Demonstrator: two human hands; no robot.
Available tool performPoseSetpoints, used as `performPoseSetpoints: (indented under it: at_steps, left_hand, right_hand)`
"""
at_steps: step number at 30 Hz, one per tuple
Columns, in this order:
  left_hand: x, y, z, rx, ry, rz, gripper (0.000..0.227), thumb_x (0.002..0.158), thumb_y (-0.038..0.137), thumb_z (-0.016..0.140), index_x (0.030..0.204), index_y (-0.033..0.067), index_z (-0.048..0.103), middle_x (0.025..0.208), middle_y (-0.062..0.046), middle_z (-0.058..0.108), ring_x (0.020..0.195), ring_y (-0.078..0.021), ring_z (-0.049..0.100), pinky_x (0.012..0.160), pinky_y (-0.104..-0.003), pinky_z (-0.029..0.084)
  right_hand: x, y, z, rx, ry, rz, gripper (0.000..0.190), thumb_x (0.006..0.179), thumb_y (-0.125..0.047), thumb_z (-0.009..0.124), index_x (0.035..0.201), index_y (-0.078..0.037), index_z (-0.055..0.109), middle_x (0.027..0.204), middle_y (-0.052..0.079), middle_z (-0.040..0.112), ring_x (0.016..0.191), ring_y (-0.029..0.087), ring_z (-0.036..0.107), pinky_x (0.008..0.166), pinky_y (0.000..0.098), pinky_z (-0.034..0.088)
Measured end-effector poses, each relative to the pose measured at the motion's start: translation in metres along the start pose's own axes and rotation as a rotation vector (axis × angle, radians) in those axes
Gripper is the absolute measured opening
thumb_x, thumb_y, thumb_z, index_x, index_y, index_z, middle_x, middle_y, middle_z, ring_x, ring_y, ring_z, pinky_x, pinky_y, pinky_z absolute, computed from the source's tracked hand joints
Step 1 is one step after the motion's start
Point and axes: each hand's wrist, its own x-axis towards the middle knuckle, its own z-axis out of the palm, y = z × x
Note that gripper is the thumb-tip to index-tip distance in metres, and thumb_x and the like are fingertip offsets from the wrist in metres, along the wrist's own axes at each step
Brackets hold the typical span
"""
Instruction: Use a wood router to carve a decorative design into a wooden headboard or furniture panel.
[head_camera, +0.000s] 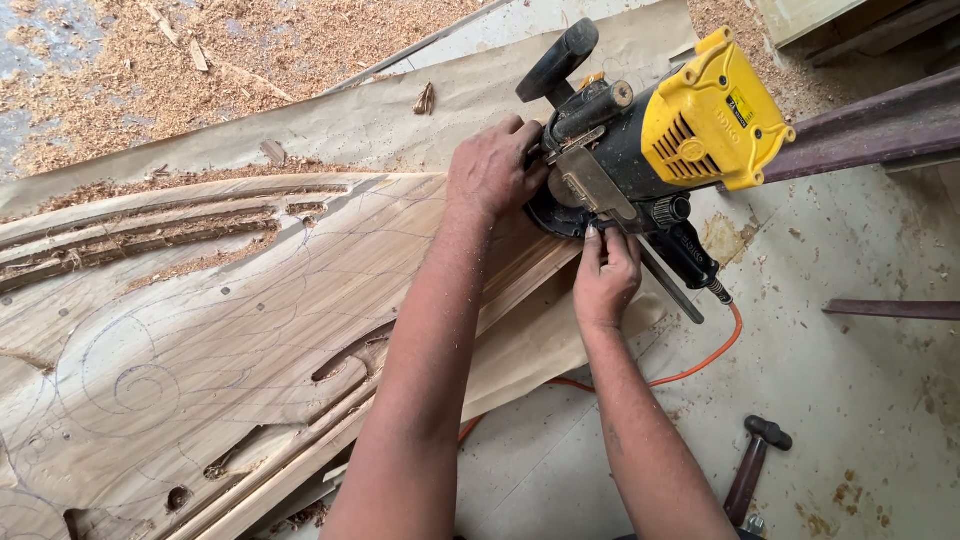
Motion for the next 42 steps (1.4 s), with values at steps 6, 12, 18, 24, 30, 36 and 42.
performPoseSetpoints:
  at_steps: [6, 12, 18, 24, 30, 36, 42]
  left_hand:
    - [0.0, -0.001, 0.001, 0.005, -0.002, 0.009, 0.043, 0.082, 0.035, 0.08, 0.118, 0.0201, 0.063, 0.109, -0.008, 0.065, 0.103, -0.0325, 0.068, 0.083, -0.046, 0.056]
    - [0.0, -0.002, 0.0, 0.004, -0.005, 0.014, 0.04, 0.082, 0.037, 0.08, 0.115, 0.0201, 0.064, 0.108, -0.007, 0.066, 0.104, -0.0318, 0.067, 0.084, -0.046, 0.056]
    - [0.001, -0.006, 0.004, 0.012, 0.001, 0.038, 0.042, 0.081, 0.036, 0.08, 0.116, 0.0204, 0.064, 0.108, -0.007, 0.066, 0.104, -0.0312, 0.067, 0.084, -0.046, 0.055]
    - [-0.001, -0.002, -0.001, 0.009, -0.006, 0.03, 0.043, 0.08, 0.036, 0.08, 0.117, 0.0211, 0.064, 0.108, -0.006, 0.066, 0.104, -0.0299, 0.067, 0.084, -0.045, 0.055]
    - [-0.002, -0.004, 0.0, 0.02, 0.003, 0.044, 0.042, 0.08, 0.035, 0.08, 0.116, 0.0212, 0.063, 0.108, -0.006, 0.067, 0.106, -0.0303, 0.067, 0.085, -0.046, 0.055]
    - [-0.001, -0.006, 0.002, 0.036, -0.019, 0.049, 0.042, 0.082, 0.036, 0.08, 0.117, 0.021, 0.062, 0.108, -0.005, 0.067, 0.108, -0.0304, 0.066, 0.086, -0.046, 0.055]
    - [0.0, -0.005, 0.001, 0.048, -0.042, 0.029, 0.045, 0.08, 0.036, 0.081, 0.118, 0.0216, 0.062, 0.109, -0.006, 0.066, 0.106, -0.0301, 0.066, 0.087, -0.045, 0.054]
  right_hand:
    - [-0.003, -0.002, -0.002, 0.055, 0.02, -0.068, 0.021, 0.105, -0.016, 0.064, 0.116, 0.0, 0.072, 0.111, 0.013, 0.069, 0.106, 0.031, 0.067, 0.088, 0.0426, 0.055]
    - [-0.006, -0.003, -0.003, 0.047, 0.032, -0.076, 0.02, 0.104, -0.016, 0.065, 0.116, -0.001, 0.072, 0.108, 0.014, 0.069, 0.101, 0.033, 0.068, 0.085, 0.0431, 0.055]
    - [-0.008, -0.006, -0.004, 0.054, 0.048, -0.105, 0.02, 0.104, -0.015, 0.065, 0.115, -0.001, 0.072, 0.109, 0.015, 0.071, 0.101, 0.035, 0.069, 0.086, 0.0437, 0.055]
    - [-0.012, -0.007, -0.005, 0.054, 0.024, -0.048, 0.02, 0.105, -0.017, 0.064, 0.115, -0.002, 0.072, 0.107, 0.014, 0.073, 0.099, 0.032, 0.07, 0.085, 0.0416, 0.056]
    - [-0.017, -0.008, -0.005, 0.063, 0.01, -0.022, 0.024, 0.105, -0.019, 0.064, 0.121, -0.003, 0.072, 0.11, 0.013, 0.074, 0.101, 0.028, 0.072, 0.086, 0.04, 0.056]
    - [-0.02, -0.007, -0.004, 0.053, 0.016, 0.003, 0.024, 0.105, -0.021, 0.064, 0.119, -0.004, 0.073, 0.104, 0.012, 0.076, 0.094, 0.027, 0.073, 0.082, 0.0392, 0.057]
    - [-0.022, -0.019, -0.008, 0.052, -0.044, 0.156, 0.025, 0.104, -0.023, 0.064, 0.119, -0.005, 0.074, 0.082, 0.012, 0.074, 0.071, 0.022, 0.071, 0.068, 0.0375, 0.055]
